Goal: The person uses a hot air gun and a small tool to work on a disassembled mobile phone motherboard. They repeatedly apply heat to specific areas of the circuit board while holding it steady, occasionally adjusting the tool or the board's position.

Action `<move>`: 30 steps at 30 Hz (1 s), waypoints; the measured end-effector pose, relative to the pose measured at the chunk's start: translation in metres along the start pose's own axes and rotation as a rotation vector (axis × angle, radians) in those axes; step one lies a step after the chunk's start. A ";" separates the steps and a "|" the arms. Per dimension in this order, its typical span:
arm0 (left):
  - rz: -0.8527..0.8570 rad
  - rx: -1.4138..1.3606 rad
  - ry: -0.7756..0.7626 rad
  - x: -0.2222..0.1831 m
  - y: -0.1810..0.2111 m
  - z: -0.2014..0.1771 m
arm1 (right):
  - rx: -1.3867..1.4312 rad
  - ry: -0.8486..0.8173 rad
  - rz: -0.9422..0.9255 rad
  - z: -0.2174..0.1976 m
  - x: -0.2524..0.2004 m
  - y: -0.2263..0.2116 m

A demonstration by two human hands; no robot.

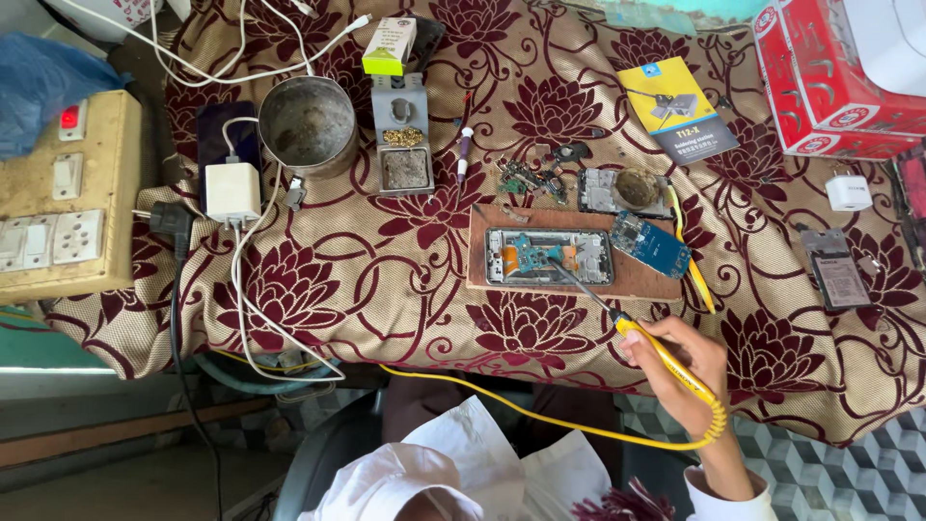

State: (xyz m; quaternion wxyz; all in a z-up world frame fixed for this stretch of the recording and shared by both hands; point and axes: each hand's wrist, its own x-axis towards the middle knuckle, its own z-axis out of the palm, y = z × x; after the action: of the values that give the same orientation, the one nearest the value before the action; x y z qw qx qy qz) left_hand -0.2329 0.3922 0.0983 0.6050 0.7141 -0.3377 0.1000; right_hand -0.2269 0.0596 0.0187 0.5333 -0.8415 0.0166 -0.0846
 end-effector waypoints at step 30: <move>0.044 0.654 0.242 0.118 -0.023 -0.045 | -0.118 0.004 -0.009 -0.001 0.000 -0.011</move>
State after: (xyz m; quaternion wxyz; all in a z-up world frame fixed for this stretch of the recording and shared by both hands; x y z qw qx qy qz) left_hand -0.1189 0.3921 0.1560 0.3774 0.8456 -0.2289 0.3002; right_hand -0.2278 0.0636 0.0294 0.4822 -0.8715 0.0187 -0.0875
